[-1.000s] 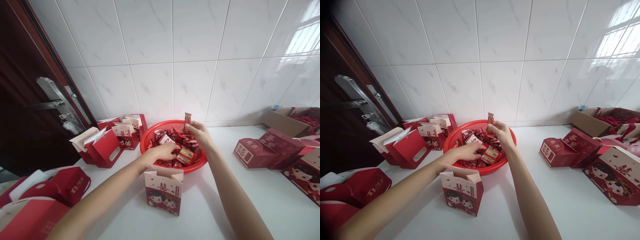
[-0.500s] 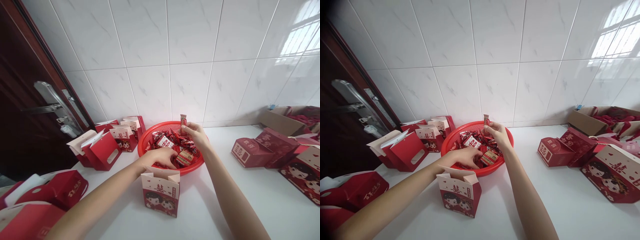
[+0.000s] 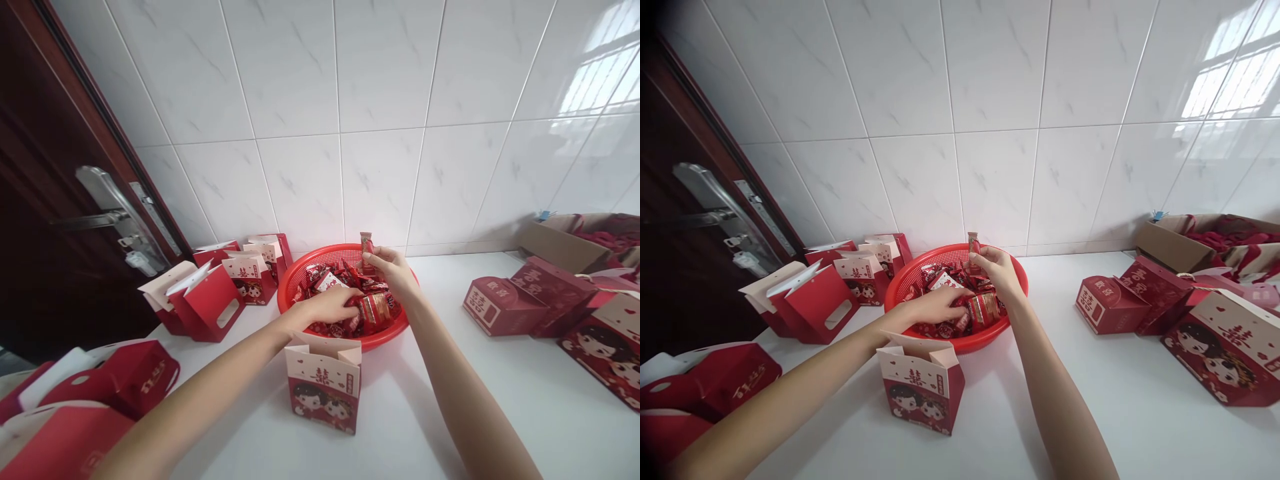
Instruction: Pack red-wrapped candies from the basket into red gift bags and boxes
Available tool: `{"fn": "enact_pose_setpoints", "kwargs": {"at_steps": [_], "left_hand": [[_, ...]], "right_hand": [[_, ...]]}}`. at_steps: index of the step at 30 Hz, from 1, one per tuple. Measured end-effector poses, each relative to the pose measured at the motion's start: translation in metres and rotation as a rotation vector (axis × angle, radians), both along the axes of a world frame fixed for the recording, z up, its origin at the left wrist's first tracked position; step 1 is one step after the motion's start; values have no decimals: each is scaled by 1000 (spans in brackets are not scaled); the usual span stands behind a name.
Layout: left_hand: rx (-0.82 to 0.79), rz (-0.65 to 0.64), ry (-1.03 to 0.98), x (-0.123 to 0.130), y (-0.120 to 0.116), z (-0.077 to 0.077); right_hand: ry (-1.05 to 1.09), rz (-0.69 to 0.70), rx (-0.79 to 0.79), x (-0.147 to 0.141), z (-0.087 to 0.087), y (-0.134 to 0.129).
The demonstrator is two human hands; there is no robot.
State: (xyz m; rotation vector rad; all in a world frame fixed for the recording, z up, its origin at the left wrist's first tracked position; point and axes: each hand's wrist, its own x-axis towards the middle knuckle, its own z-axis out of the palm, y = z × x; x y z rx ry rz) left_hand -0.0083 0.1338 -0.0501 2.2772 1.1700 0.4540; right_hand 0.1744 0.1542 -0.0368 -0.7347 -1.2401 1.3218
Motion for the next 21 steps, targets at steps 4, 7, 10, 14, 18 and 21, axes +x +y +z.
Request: {"fn": "enact_pose_setpoints", "kwargs": {"at_steps": [4,7,10,14,18,21], "left_hand": [[35,157,-139,-2,9,-3],[62,219,-274,-2,11,0],[95,261,-395,-3,11,3],[142,331,-531,-5,10,5],[169,392,-640,-7,11,4],[170,418,-703,-7,11,4]], "right_hand": [[6,-16,-2,1,1,0],[16,-40,-15,1,0,0],[26,-77,-29,1,0,0],[25,-111,-44,2,-1,3],[1,-55,-66,2,-3,6],[-15,8,-76,1,-5,7]]}}
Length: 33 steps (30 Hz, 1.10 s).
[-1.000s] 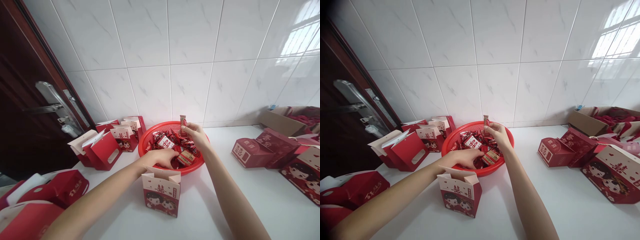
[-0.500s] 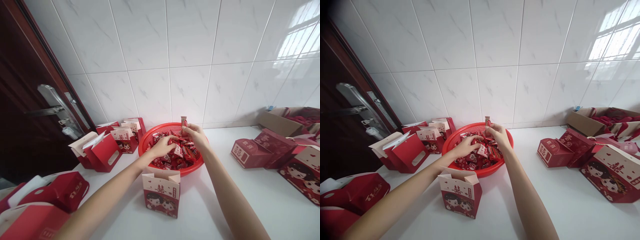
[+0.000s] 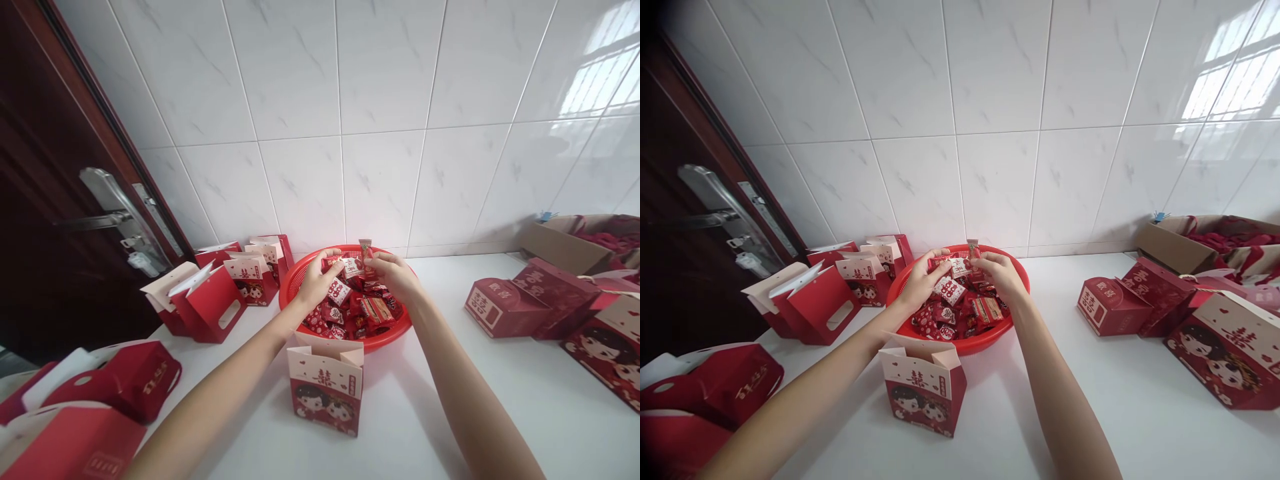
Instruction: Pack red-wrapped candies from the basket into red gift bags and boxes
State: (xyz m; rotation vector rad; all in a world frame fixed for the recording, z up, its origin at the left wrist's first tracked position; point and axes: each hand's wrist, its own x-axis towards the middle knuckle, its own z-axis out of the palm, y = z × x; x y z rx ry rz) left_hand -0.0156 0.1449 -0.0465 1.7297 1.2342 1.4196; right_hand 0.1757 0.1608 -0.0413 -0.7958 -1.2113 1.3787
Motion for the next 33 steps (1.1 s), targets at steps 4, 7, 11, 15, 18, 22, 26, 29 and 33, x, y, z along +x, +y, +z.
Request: {"fn": "enact_pose_setpoints", "kwargs": {"at_steps": [4,7,11,15,18,22,26,29,33], "left_hand": [[-27,5,-57,1,-1,1],[-86,12,-105,-1,0,2],[-199,-9,-157,-2,0,3],[-255,-64,-189,0,-3,6],[-280,-128,-199,2,-4,7],[-271,-127,-227,3,-3,5],[-275,-117,-253,3,-5,6],[-310,-135,-228,3,-7,7],[-243,-184,-123,3,-8,6]], "right_hand": [[22,-14,32,0,0,-2],[48,-60,55,0,1,-4],[76,-114,67,1,2,-5],[84,-119,74,1,2,-5],[76,-107,77,0,2,-6],[63,-99,78,-1,4,-8],[44,-90,87,-2,4,-8],[51,-76,103,-2,3,-8],[59,-53,109,-2,2,-8]]}}
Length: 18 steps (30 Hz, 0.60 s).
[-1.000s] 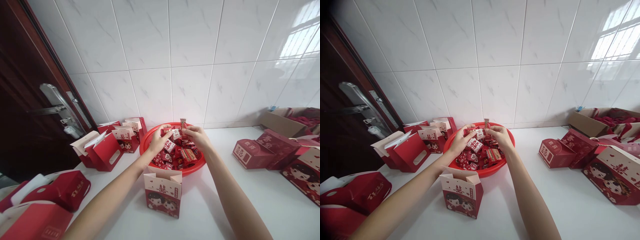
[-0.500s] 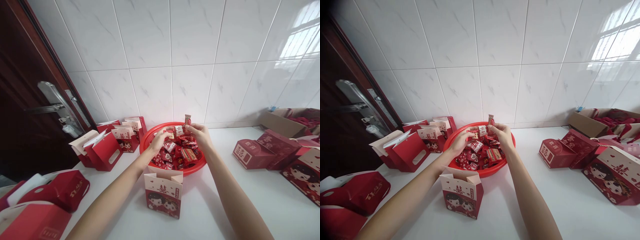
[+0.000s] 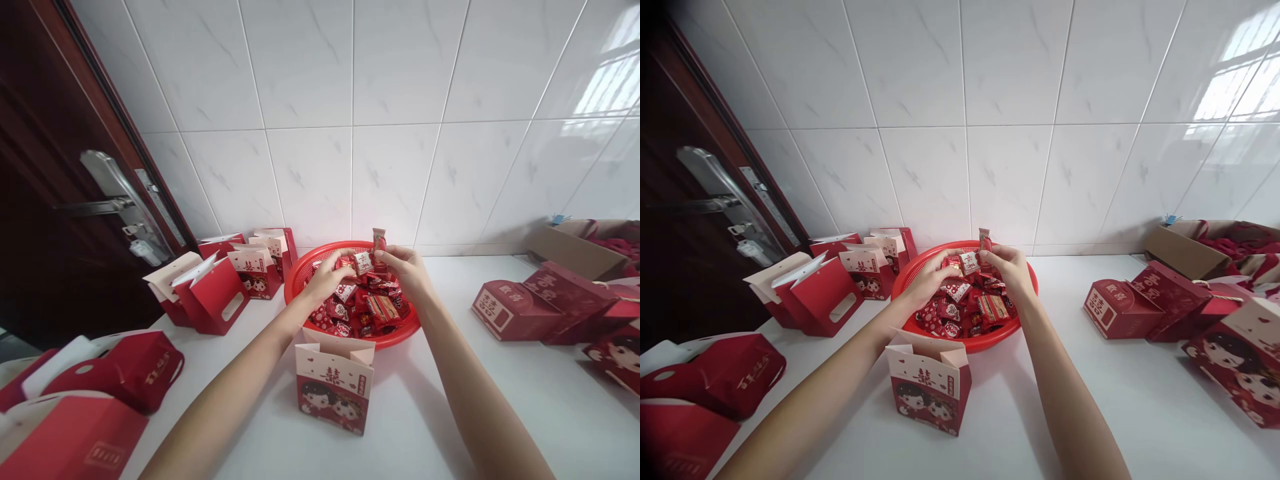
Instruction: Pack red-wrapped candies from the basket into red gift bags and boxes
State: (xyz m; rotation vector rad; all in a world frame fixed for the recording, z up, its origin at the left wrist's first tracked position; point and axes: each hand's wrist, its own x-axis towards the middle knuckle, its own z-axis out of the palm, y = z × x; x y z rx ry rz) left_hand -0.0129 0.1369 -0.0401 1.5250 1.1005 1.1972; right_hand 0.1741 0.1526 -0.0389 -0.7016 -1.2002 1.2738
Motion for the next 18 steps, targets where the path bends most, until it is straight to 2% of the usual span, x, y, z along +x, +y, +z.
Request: {"fn": "enact_pose_setpoints", "kwargs": {"at_steps": [7,13,18], "left_hand": [[133,-20,105,0,1,-3],[156,-22,122,0,1,-1],[143,-10,116,-1,0,-2]], "right_hand": [[-89,47,-5,2,-2,1],[-73,87,-20,2,-1,1],[-117,99,-90,2,-1,3]]}}
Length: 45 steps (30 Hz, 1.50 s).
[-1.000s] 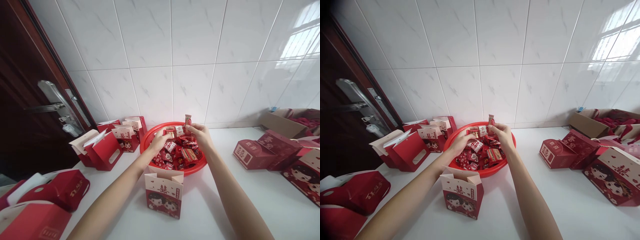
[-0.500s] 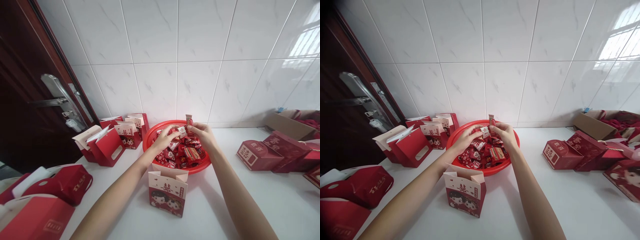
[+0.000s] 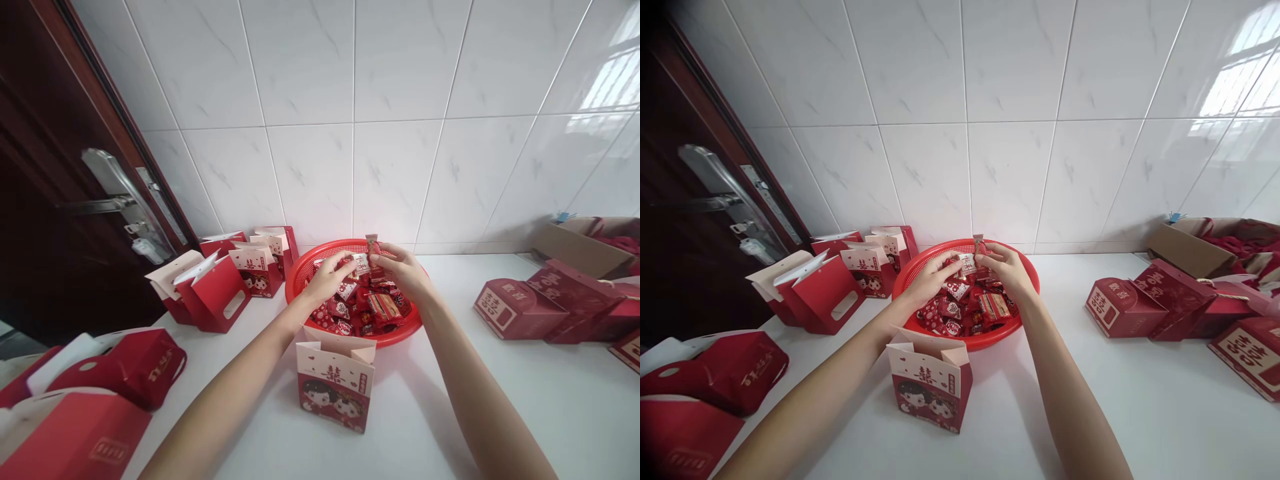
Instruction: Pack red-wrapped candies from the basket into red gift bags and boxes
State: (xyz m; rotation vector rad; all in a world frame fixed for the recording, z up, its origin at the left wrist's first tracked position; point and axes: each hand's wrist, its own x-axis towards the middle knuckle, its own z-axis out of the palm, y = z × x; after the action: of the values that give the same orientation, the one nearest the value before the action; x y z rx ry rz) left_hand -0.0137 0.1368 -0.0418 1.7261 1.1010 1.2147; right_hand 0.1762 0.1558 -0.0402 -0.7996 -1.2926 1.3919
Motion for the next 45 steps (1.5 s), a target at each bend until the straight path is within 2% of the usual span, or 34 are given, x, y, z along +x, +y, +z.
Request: {"fn": "enact_pose_setpoints", "kwargs": {"at_steps": [3,9,14,18,20,25,29,32,38,45], "left_hand": [[-41,43,-20,-2,2,-2],[-120,46,-40,-4,6,-4],[-108,10,-71,-1,4,-3],[-112,33,-79,0,3,1],[-145,18,26,-1,6,0],[-247,-150,474,-2,14,-14],[-257,-260,724,1,19,-26],[-222,-321,857,3,24,-27],[-177,-388,985,6,27,-24],[-157,-382,907,9,22,-26]], "right_hand": [[-7,-36,-2,0,0,0],[67,-91,9,-1,2,0],[48,-75,-18,-1,2,0],[67,-99,43,-2,0,1],[119,-150,69,-2,0,2],[204,-289,81,-2,1,3],[194,-265,67,-2,1,2],[191,-236,66,-3,0,2],[186,-213,86,-7,-3,4],[194,-209,77,-7,-1,2]]}}
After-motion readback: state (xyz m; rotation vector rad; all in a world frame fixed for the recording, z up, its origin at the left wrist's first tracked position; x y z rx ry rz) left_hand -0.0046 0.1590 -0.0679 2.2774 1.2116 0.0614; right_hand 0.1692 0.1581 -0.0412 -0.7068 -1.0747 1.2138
